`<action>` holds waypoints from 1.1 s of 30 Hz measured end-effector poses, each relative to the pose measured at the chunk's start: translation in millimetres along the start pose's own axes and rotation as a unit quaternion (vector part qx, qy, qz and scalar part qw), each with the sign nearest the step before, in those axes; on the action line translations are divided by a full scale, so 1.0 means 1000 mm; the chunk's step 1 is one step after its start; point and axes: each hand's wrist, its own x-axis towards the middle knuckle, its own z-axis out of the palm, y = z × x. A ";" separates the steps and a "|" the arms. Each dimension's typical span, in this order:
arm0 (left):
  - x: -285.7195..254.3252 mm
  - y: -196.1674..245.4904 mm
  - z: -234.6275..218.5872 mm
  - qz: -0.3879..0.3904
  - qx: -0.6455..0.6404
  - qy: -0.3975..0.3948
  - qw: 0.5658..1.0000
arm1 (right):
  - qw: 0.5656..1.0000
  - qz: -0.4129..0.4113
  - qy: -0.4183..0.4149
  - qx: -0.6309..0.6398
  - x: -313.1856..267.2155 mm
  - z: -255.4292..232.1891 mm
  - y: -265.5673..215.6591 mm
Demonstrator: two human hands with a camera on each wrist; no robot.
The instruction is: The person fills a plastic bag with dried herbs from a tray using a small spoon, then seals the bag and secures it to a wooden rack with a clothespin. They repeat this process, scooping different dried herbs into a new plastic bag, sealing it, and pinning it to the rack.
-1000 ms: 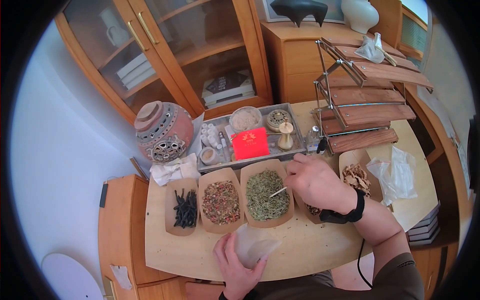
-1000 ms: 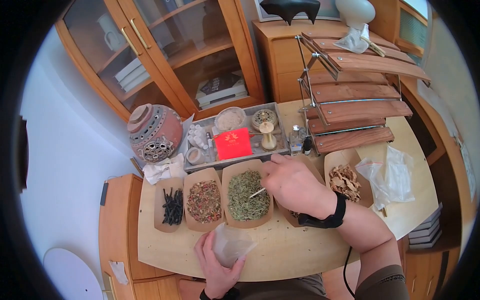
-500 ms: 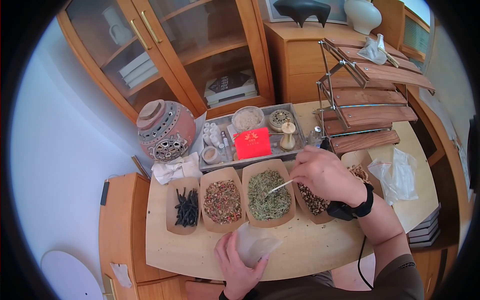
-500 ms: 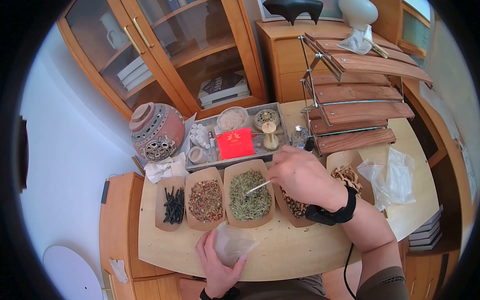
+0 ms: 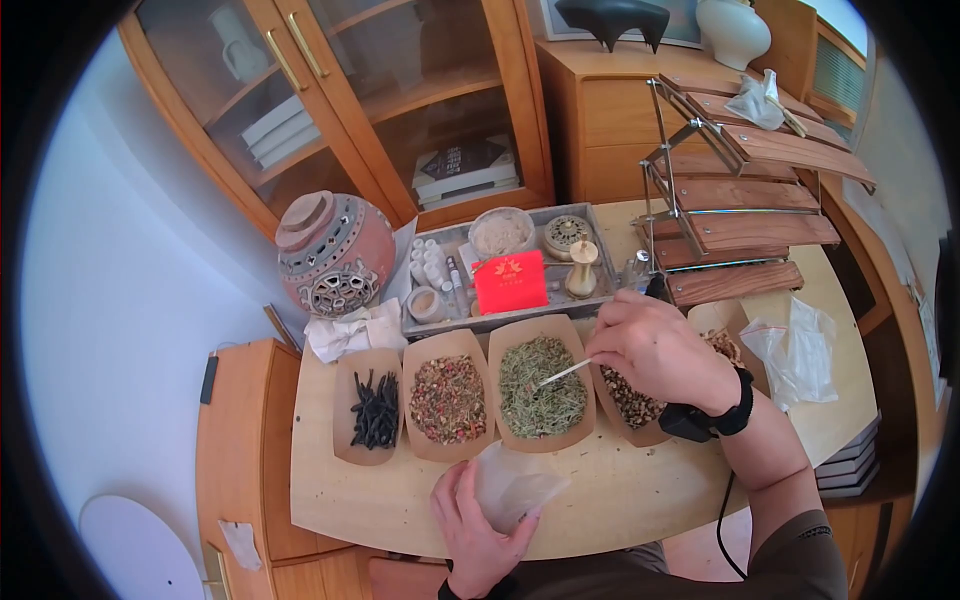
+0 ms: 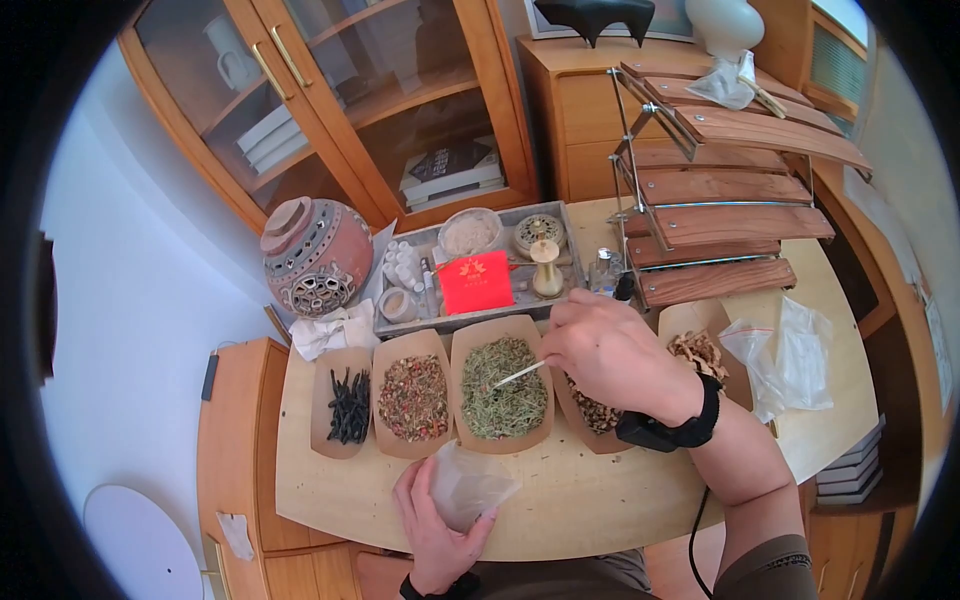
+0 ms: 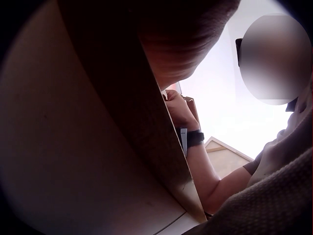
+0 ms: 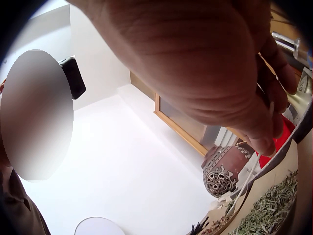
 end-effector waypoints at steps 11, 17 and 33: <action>0.001 0.000 -0.001 0.004 -0.003 -0.003 1.000 | 1.000 -0.001 -0.007 0.006 0.000 0.003 -0.001; 0.001 -0.001 0.000 0.005 -0.003 -0.006 1.000 | 1.000 0.003 -0.023 0.002 0.000 0.002 -0.002; 0.002 0.000 -0.001 0.007 0.008 -0.008 1.000 | 1.000 0.001 -0.007 0.013 -0.001 0.002 -0.003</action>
